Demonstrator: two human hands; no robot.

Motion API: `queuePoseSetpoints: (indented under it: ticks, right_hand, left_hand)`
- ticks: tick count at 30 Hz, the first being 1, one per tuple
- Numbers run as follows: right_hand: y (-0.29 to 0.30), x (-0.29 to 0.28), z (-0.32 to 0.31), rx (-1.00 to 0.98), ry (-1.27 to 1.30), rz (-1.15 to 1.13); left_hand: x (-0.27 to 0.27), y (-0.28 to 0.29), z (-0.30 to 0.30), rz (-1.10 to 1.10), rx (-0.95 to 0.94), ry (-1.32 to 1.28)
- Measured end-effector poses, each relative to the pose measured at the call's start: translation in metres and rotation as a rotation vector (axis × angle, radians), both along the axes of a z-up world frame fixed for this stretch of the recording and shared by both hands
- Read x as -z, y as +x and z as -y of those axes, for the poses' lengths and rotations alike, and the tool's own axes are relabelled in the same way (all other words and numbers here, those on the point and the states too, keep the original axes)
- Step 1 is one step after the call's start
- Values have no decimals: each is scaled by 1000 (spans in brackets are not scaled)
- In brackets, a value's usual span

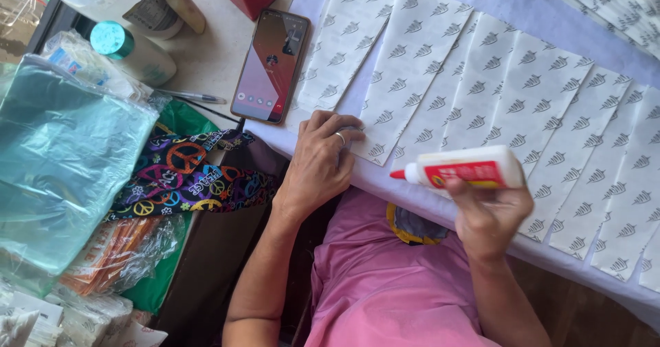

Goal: The person is organizing, laying out, and applying glue to printed paper strips on a table for assembly.

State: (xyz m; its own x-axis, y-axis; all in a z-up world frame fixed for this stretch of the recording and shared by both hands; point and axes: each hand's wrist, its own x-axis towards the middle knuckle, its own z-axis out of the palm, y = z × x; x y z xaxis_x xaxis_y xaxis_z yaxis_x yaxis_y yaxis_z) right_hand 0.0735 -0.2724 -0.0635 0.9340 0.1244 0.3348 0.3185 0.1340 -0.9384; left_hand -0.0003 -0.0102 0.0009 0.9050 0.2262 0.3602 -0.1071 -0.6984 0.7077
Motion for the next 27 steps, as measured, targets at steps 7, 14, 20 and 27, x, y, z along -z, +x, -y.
queuePoseSetpoints:
  ticks: [7,14,20,27]
  right_hand:
    - [-2,-60,95,-78,361,-385]
    - [17,-66,265,349,154,-354]
    - [30,-50,430,591,-203,-377]
    - [44,-64,482,648,-749,-214]
  left_hand:
    - [0,-8,17,69,-8,336]
    - [-21,13,41,266,34,225]
    - [-18,41,94,245,199,135]
    - [-19,69,199,288,614,-12]
